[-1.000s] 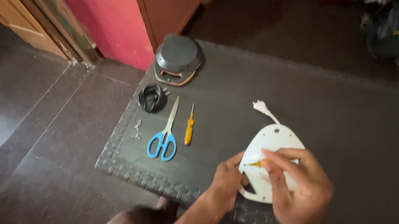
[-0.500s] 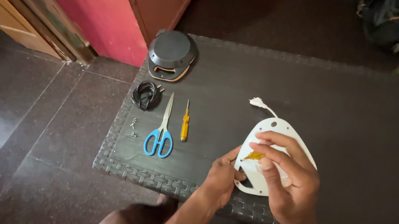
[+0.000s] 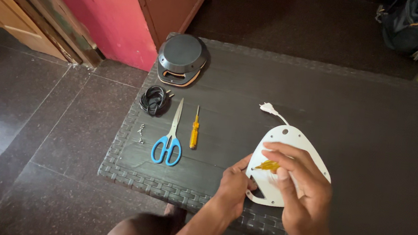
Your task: The person unscrews the back panel of a white triangular power strip using a yellow screwdriver and places the screws on the table.
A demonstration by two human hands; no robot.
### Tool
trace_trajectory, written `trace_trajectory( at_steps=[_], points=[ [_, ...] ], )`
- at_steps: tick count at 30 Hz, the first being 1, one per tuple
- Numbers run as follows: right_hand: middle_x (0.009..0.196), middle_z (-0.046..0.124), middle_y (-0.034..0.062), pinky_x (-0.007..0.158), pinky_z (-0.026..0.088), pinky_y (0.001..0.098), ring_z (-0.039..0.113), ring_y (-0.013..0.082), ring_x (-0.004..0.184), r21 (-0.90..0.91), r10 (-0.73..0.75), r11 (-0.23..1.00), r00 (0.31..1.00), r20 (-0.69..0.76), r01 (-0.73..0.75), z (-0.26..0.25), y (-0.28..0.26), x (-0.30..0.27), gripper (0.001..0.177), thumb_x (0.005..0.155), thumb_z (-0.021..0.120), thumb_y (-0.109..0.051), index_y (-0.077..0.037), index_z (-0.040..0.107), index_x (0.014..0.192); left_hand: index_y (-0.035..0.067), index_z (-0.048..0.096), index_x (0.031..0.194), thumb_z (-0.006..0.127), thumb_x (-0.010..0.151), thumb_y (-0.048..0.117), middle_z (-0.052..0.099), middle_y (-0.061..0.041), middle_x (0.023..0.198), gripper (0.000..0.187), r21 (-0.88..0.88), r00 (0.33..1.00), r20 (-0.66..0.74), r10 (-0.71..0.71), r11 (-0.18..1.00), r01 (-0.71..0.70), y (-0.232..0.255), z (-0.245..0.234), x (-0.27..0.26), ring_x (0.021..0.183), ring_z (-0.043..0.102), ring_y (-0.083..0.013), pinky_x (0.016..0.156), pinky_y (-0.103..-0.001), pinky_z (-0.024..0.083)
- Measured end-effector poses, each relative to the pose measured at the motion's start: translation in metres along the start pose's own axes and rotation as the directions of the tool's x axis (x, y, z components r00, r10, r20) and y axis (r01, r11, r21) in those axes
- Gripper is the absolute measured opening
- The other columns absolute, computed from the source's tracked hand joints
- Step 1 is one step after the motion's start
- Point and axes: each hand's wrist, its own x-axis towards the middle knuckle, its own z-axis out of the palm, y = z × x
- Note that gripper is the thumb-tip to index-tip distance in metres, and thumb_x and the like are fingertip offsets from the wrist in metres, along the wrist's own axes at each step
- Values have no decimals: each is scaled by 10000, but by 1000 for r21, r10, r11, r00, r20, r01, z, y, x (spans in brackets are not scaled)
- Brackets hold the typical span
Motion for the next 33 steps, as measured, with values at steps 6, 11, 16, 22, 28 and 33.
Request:
trace_trajectory(
  at_steps=[6,11,16,22,28,33],
  points=[
    [1010,714,65,756,576,250,708,147,861,-293,-84,955,991,-109,49,-1,0,4,169,965,674,-113,-42,777,1079,46,718,1366,366,783,-151,660,-17,860,709,-2,996,-45,73,997,-73,-10,7,5,623,463,-74,539,-226,392],
    [1068,770,78,848,571,275,733,165,939,-154,31,986,986,-165,-57,-6,-4,5,215,1010,586,-58,-16,707,1183,55,681,1362,343,792,-151,728,-10,909,694,-15,993,-115,21,1000,-23,-7,15,3,664,537,-82,592,-224,453],
    [1119,718,97,837,548,304,686,190,951,-145,-97,986,990,-98,83,-10,-10,5,230,987,543,-62,-28,704,1147,54,672,1397,368,776,-152,708,-17,916,722,51,997,-52,56,997,-53,-7,13,2,689,543,-82,613,-216,470],
    [973,691,54,720,550,268,681,127,775,-287,-74,958,979,-188,17,-9,0,5,152,958,701,-121,-60,770,1079,65,656,1405,394,742,-176,697,-39,935,752,28,1000,-26,4,1000,-3,-20,18,8,705,563,-90,626,-223,480],
    [1081,773,43,773,579,264,720,143,834,-201,16,978,978,-208,-59,-18,-2,5,206,1014,577,-106,-44,726,1142,63,665,1414,407,735,-158,696,-63,942,759,37,999,-22,30,999,-29,-28,13,17,712,549,-111,633,-232,474],
    [1212,735,103,903,561,294,717,208,1067,-168,-132,979,988,-83,116,-24,-7,4,255,1056,497,-82,-22,713,1178,54,597,1433,420,697,-205,747,-99,1046,800,-23,999,-3,-40,999,40,-19,17,11,809,651,-150,728,-249,537]
  ],
)
